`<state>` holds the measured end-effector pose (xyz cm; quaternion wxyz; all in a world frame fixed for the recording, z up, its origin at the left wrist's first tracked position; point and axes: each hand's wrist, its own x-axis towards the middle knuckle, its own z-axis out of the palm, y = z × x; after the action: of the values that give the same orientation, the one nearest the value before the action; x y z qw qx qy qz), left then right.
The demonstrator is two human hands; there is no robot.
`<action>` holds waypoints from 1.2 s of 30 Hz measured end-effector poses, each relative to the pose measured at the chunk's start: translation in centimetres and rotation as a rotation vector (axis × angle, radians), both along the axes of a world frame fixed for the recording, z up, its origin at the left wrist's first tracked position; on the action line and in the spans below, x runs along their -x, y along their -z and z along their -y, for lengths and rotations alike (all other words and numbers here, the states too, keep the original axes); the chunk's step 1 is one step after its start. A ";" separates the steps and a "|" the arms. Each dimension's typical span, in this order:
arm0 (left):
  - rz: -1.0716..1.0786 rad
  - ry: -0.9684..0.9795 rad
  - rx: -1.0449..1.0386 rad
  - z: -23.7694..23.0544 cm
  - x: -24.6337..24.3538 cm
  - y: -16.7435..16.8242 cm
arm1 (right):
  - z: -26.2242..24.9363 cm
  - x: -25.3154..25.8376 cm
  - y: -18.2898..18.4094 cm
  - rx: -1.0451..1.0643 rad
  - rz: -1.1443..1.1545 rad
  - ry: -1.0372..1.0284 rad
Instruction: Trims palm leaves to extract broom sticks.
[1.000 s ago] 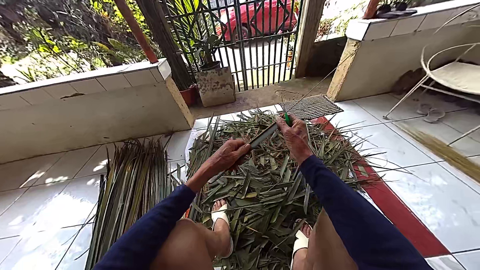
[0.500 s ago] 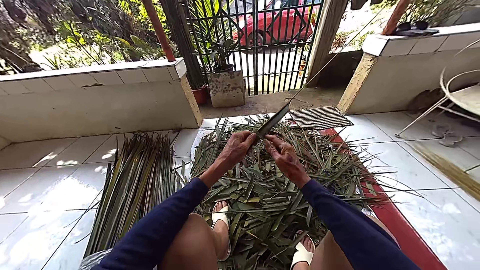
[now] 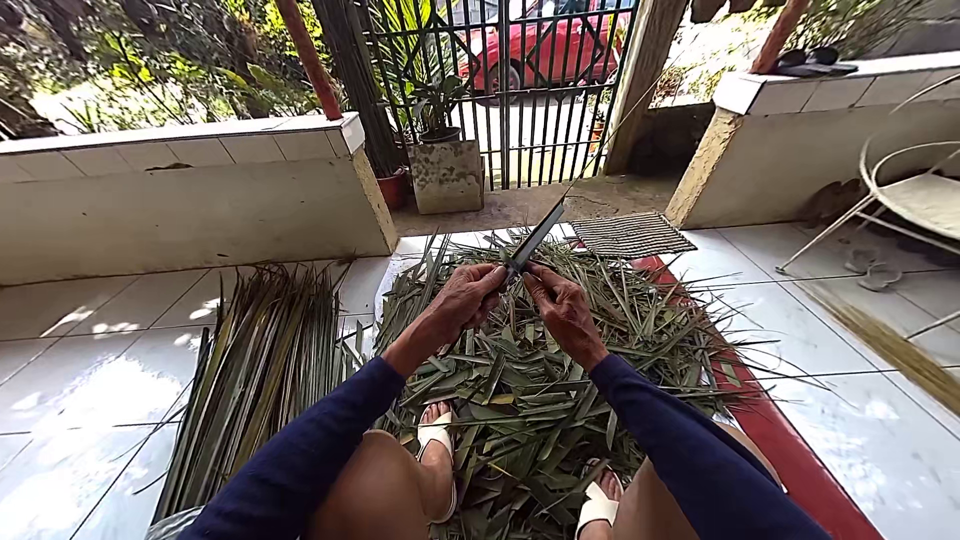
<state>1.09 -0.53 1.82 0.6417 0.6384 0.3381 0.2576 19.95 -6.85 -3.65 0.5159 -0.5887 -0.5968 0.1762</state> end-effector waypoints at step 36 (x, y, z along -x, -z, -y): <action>-0.156 0.045 0.087 1.0 1.7 -0.4 | -3.6 -7.8 -0.1 -0.030 -0.034 0.430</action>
<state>-0.64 -1.52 2.17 0.6461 0.6355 0.3836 0.1776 27.79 -3.29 -3.53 0.5604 -0.6916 -0.4513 0.0629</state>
